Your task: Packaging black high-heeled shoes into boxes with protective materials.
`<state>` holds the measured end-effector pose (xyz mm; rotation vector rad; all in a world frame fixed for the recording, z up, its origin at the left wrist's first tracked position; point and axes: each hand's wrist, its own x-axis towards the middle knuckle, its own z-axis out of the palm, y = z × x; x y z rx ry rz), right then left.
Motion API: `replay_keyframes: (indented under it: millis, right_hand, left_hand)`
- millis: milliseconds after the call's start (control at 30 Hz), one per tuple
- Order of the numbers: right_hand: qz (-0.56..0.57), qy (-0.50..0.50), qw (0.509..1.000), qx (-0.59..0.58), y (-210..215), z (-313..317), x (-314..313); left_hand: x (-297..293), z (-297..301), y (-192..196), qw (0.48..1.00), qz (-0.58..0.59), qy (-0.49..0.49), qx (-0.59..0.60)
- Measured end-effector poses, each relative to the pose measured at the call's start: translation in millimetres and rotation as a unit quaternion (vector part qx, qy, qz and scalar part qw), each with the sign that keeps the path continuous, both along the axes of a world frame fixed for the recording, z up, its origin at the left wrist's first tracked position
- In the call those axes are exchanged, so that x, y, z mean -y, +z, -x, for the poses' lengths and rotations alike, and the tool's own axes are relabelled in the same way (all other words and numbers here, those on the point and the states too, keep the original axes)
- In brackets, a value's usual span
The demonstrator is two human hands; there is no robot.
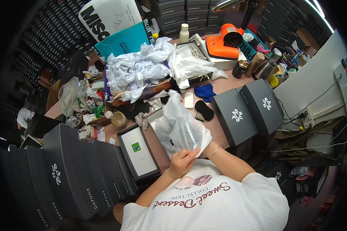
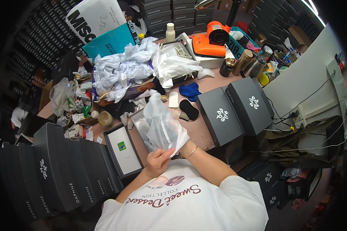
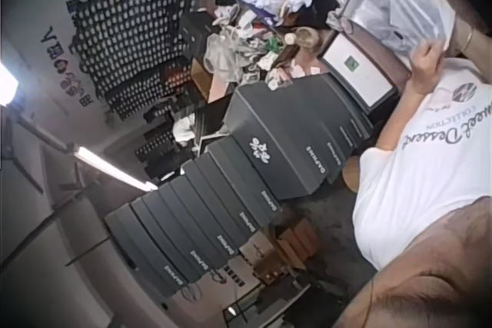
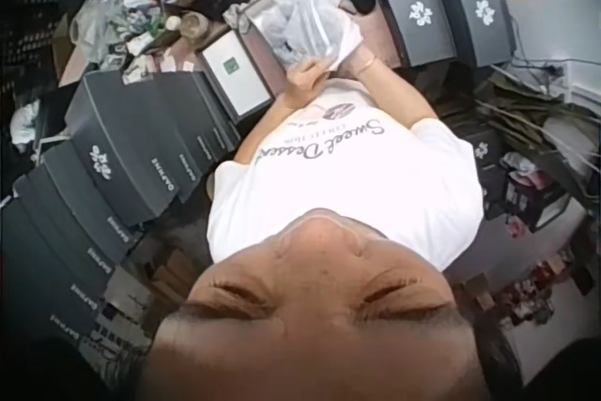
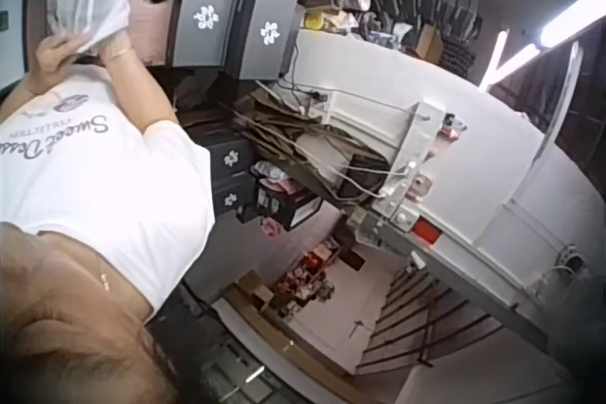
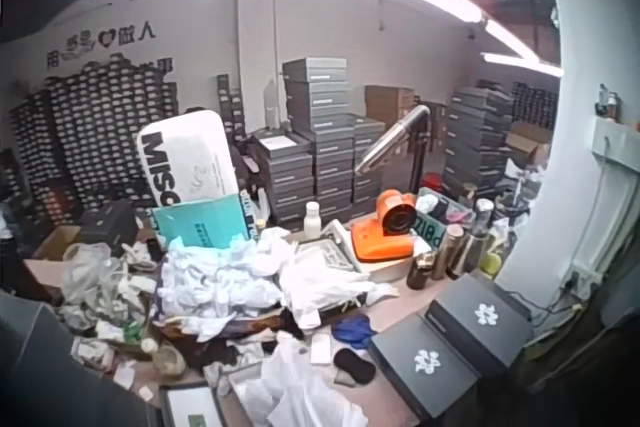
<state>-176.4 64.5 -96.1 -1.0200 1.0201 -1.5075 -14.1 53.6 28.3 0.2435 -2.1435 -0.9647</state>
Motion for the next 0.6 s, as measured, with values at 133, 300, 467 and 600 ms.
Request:
replay_keyframes:
  millis: [133, 300, 467, 600]
  right_hand:
    - [-0.015, -0.095, 0.981, -0.169, 59.1, -8.2, 6.3]
    - [0.003, -0.069, 0.984, -0.162, 61.4, 16.4, 20.5]
    - [0.020, -0.120, 0.959, -0.255, 84.4, -2.6, 19.0]
    - [0.009, -0.136, 0.935, -0.328, 66.2, 7.4, 36.5]
  left_hand:
    - [-10.2, 5.3, 14.9, 0.999, -0.028, -0.017, -0.011]
    - [2.1, -8.1, 13.7, 0.991, -0.105, 0.088, 0.003]
    - [-15.9, -1.1, 17.2, 0.998, -0.026, -0.047, 0.030]
    - [-3.3, -1.5, 26.6, 0.979, -0.023, -0.165, 0.117]
